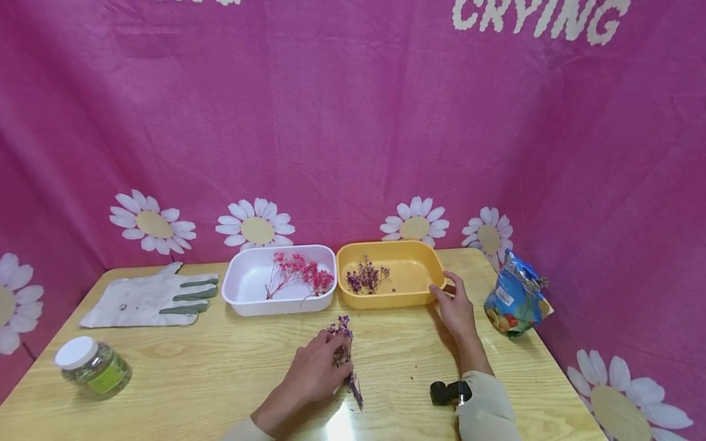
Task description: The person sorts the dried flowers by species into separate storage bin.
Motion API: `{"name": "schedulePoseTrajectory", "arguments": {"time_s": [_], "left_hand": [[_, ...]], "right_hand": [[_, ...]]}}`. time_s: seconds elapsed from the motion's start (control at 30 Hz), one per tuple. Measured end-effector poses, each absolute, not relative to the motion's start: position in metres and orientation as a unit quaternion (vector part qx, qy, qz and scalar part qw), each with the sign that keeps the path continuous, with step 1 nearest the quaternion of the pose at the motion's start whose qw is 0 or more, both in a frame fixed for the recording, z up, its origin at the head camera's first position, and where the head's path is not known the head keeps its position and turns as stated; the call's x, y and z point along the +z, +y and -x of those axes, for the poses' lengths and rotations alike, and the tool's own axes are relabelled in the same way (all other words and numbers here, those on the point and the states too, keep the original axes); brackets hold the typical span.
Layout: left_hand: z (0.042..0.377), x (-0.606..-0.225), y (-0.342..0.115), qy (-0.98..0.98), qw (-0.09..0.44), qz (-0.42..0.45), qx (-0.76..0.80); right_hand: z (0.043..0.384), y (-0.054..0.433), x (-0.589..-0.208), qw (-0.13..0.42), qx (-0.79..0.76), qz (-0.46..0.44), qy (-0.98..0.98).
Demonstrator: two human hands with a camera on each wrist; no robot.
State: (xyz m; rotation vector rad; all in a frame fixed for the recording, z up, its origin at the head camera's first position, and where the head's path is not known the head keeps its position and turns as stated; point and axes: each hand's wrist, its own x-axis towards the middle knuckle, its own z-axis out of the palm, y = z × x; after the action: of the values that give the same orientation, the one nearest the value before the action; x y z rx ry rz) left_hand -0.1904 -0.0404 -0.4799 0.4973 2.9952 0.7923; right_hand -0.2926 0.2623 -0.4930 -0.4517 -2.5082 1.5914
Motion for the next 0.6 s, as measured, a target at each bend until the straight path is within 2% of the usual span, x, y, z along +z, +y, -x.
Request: {"name": "schedulePoseTrajectory", "arguments": {"time_s": [0.3, 0.6], "left_hand": [[0.1846, -0.4779, -0.0326, 0.968, 0.002, -0.101, 0.231], [0.1846, -0.4787, -0.0333, 0.975, 0.016, -0.096, 0.2]], "right_hand": [[0.2925, 0.2637, -0.4941, 0.079, 0.529, 0.142, -0.833], [0.2911, 0.2627, -0.4922, 0.07, 0.529, 0.145, -0.833]]}}
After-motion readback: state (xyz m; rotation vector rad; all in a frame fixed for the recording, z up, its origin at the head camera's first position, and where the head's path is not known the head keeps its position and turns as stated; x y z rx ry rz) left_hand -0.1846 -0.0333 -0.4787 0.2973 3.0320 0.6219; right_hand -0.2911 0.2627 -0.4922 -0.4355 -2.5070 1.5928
